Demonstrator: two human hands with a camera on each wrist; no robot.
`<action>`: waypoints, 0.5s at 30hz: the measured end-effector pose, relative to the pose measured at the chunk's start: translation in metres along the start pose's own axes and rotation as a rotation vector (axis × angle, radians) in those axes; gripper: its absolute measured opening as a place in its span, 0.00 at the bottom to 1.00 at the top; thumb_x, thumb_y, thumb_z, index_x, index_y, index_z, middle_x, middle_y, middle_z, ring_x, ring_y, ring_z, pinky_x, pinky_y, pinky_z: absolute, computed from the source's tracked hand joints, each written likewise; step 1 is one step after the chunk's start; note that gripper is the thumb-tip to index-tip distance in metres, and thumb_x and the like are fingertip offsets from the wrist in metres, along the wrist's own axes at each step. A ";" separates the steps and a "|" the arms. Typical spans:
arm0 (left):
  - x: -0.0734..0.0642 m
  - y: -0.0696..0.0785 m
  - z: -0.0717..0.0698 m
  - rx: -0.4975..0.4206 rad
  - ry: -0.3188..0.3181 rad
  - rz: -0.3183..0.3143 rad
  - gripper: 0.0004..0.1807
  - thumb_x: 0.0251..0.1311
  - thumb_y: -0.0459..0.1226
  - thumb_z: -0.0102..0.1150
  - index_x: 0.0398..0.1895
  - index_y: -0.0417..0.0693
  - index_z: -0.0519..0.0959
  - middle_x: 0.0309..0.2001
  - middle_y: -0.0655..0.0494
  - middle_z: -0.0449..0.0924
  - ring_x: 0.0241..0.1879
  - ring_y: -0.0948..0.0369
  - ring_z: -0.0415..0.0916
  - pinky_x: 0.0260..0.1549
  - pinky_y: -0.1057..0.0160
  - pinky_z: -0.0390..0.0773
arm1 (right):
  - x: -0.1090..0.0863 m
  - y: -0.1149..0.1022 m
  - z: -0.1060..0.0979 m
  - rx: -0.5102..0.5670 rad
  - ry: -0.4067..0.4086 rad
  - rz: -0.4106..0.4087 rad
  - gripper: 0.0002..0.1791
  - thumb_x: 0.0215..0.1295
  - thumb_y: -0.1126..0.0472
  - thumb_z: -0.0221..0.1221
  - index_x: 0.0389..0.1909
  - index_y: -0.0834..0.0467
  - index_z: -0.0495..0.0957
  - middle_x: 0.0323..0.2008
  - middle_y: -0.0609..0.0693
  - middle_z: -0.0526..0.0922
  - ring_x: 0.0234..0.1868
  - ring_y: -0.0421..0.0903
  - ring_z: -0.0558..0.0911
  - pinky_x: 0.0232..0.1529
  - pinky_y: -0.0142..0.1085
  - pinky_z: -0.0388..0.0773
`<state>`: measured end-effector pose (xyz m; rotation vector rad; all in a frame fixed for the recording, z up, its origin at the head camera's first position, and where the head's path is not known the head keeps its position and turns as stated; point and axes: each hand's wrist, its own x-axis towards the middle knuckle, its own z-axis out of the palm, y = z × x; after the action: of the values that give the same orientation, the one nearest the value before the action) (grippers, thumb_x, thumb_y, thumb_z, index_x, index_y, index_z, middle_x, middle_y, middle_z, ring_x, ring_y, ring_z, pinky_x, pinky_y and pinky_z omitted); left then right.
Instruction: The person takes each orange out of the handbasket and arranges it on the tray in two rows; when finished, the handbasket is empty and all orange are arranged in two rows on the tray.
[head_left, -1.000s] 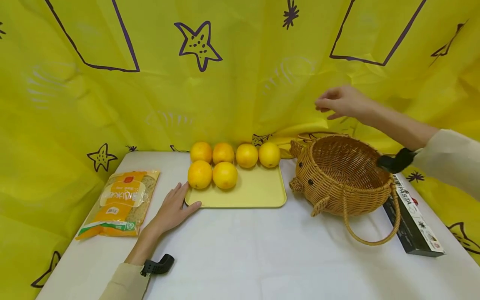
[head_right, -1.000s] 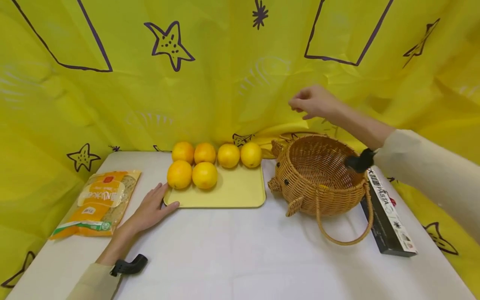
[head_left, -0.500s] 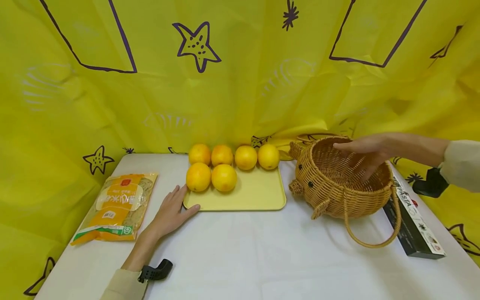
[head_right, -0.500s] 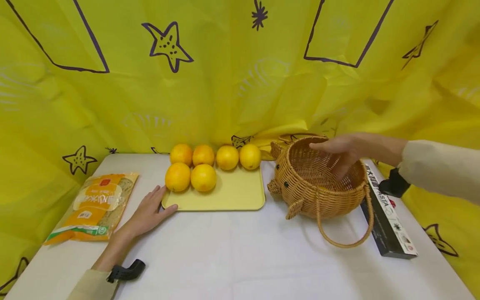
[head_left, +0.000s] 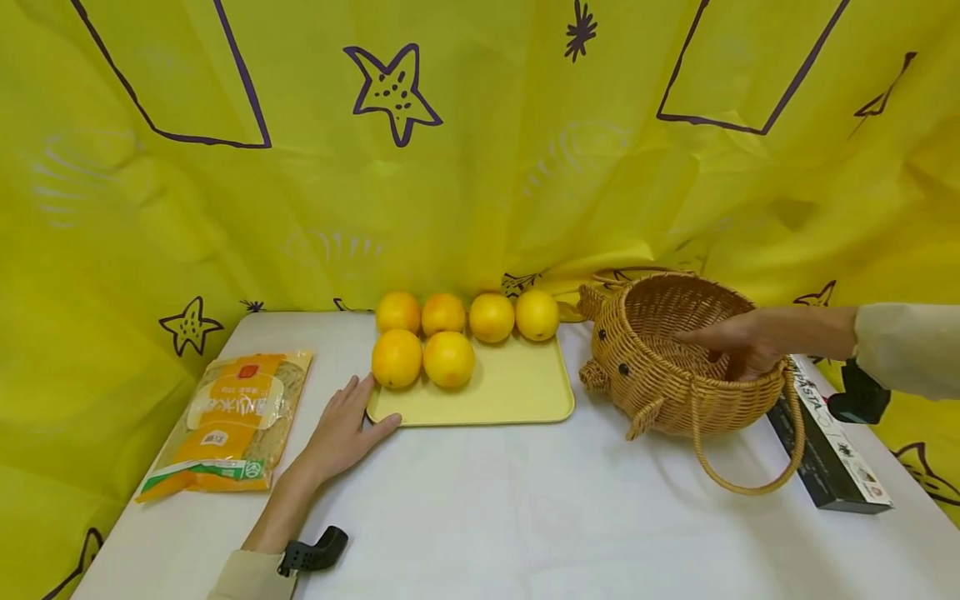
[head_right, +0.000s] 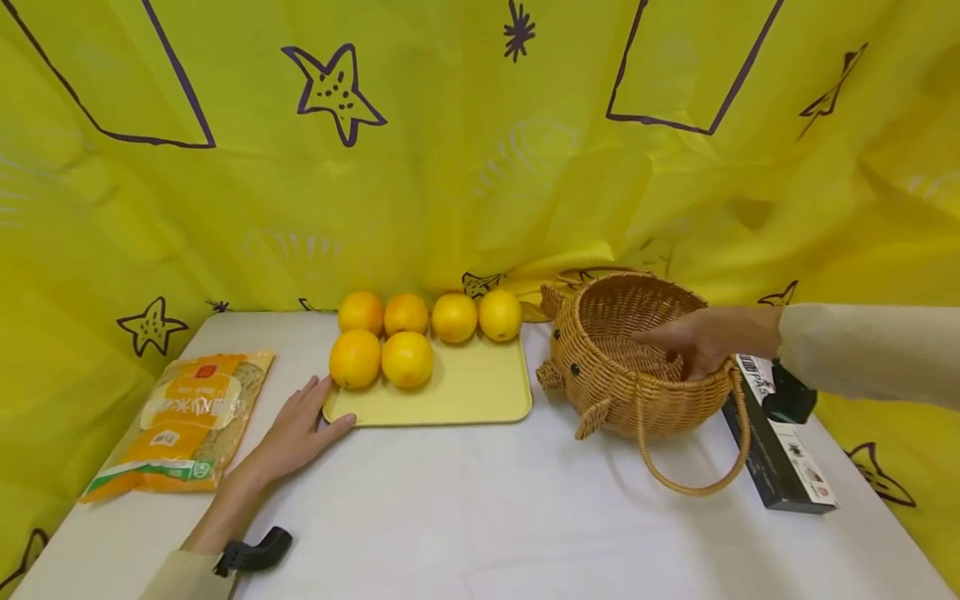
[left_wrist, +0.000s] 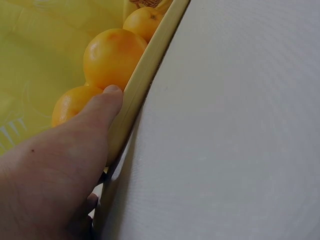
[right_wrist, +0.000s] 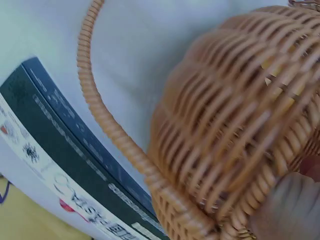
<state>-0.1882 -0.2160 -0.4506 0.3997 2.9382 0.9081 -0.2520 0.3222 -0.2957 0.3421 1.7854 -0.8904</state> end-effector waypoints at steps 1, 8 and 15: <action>0.000 0.000 0.001 -0.004 0.002 0.000 0.50 0.63 0.61 0.52 0.77 0.40 0.47 0.76 0.39 0.49 0.77 0.40 0.40 0.73 0.38 0.41 | 0.001 0.002 0.001 -0.013 0.001 0.001 0.50 0.74 0.38 0.23 0.66 0.83 0.23 0.65 0.87 0.44 0.57 0.62 0.79 0.55 0.40 0.82; 0.001 0.001 0.001 -0.006 0.000 -0.002 0.50 0.63 0.61 0.51 0.77 0.40 0.47 0.76 0.39 0.49 0.77 0.40 0.40 0.73 0.38 0.40 | 0.007 0.008 0.005 -0.094 0.059 -0.025 0.48 0.75 0.39 0.26 0.67 0.83 0.31 0.63 0.82 0.53 0.55 0.58 0.79 0.52 0.37 0.83; 0.001 0.001 0.003 -0.006 -0.006 -0.004 0.50 0.63 0.61 0.51 0.77 0.40 0.47 0.77 0.39 0.48 0.77 0.40 0.40 0.74 0.38 0.41 | 0.010 0.005 0.011 -0.180 0.117 -0.033 0.43 0.76 0.41 0.29 0.63 0.82 0.47 0.43 0.60 0.75 0.40 0.45 0.80 0.43 0.32 0.83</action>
<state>-0.1882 -0.2131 -0.4522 0.3951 2.9286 0.9133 -0.2458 0.3162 -0.3089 0.2539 1.9680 -0.7384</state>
